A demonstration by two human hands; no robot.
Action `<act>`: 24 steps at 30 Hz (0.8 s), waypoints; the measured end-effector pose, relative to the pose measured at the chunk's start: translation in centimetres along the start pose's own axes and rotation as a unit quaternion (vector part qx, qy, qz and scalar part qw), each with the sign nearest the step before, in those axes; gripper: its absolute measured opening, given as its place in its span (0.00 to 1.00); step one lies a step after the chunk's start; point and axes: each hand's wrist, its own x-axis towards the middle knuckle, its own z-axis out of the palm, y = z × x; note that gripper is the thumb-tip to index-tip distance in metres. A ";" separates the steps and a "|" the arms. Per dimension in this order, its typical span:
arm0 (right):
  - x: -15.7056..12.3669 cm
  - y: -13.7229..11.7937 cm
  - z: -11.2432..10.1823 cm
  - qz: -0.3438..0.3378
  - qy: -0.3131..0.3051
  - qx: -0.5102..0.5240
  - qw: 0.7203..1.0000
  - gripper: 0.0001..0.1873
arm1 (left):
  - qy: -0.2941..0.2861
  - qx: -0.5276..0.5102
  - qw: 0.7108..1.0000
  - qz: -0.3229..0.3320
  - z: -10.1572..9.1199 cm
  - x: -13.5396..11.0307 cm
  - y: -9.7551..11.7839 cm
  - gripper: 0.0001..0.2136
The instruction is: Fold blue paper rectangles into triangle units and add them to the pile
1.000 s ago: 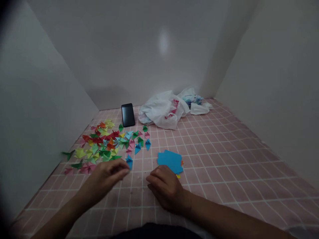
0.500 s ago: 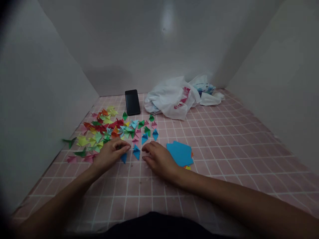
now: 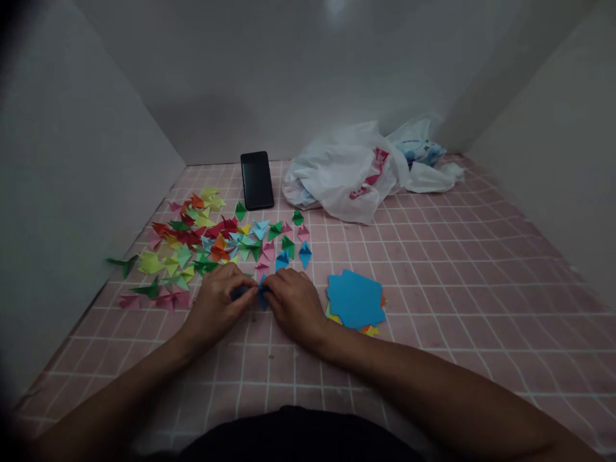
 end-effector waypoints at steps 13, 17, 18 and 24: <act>-0.3 0.0 0.0 -0.024 0.003 -0.032 0.999 0.07 | 0.011 -0.021 1.000 -0.008 0.2 -0.3 0.2 0.04; -0.3 0.0 0.1 -0.033 0.007 -0.047 0.998 0.06 | 0.012 -0.029 0.999 -0.006 0.5 -0.3 0.2 0.05; -0.3 0.0 0.1 -0.034 0.009 -0.047 0.998 0.06 | 0.010 -0.031 0.999 -0.007 0.5 -0.3 0.2 0.05; -0.3 0.1 0.2 -0.049 0.027 -0.046 0.997 0.07 | -0.002 -0.048 0.999 -0.020 0.5 -0.2 0.3 0.07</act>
